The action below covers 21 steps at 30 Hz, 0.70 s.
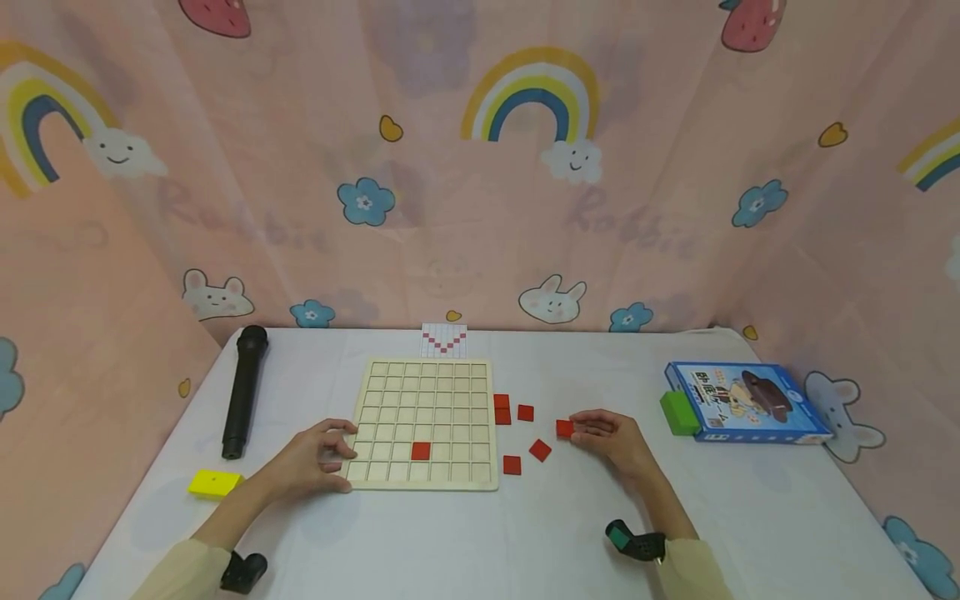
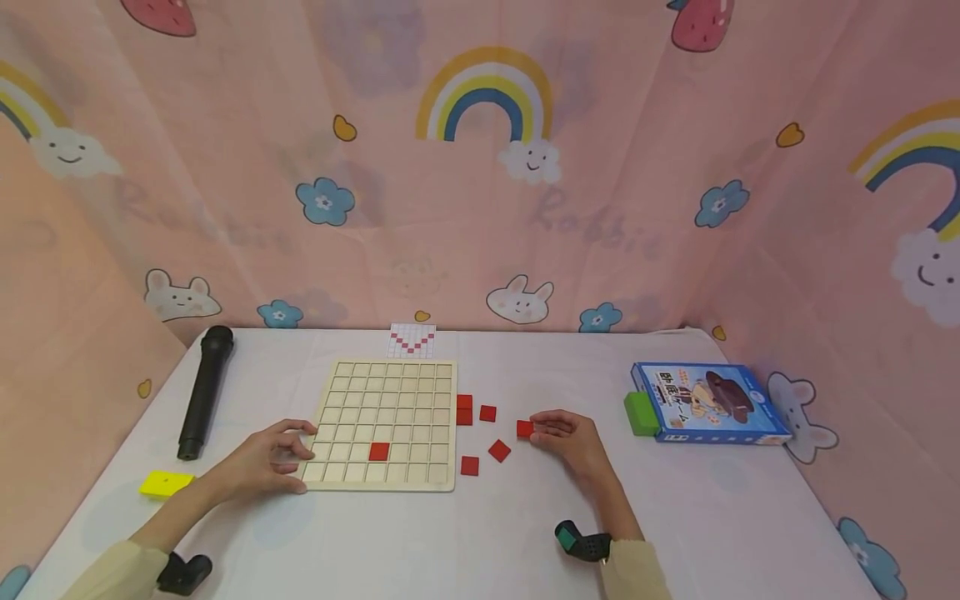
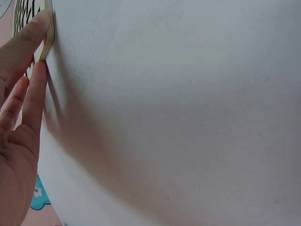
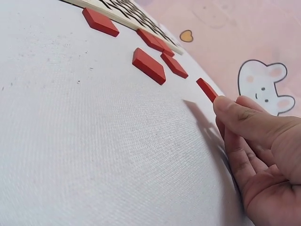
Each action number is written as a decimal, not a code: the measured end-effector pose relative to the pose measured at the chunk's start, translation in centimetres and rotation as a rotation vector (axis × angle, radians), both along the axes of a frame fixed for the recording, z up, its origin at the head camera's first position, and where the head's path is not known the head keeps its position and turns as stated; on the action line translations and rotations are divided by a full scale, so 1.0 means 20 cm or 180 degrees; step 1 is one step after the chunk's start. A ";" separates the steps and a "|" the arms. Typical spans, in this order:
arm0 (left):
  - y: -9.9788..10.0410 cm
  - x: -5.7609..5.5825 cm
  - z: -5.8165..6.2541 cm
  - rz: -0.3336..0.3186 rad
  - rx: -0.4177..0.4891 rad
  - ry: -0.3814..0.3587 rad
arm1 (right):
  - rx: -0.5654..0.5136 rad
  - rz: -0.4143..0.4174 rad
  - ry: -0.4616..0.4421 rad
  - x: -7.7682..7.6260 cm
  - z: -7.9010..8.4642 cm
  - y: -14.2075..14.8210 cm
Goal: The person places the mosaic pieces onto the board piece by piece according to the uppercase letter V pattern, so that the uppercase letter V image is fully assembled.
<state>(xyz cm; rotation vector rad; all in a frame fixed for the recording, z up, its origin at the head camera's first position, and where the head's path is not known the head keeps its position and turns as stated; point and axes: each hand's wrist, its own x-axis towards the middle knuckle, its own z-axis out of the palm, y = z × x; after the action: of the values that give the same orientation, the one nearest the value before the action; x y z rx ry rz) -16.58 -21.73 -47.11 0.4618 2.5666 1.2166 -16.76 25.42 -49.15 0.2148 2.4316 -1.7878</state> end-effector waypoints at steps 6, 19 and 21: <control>0.00 0.00 0.00 -0.0007 -0.0019 0.0015 | 0.0027 -0.0110 0.0045 0.01 0.01 -0.02; 0.01 0.00 0.00 0.0069 -0.0057 0.0011 | -0.0028 -0.0204 0.0142 0.03 0.03 -0.08; 0.01 0.00 0.00 0.0094 -0.0064 0.0000 | -0.0031 -0.0214 0.0159 0.03 0.03 -0.10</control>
<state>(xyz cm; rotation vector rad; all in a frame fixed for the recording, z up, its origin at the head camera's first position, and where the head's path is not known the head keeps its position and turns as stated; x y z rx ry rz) -16.50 -21.51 -47.04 0.4211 2.5921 1.1995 -16.14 23.50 -48.54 0.2571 2.4773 -1.8539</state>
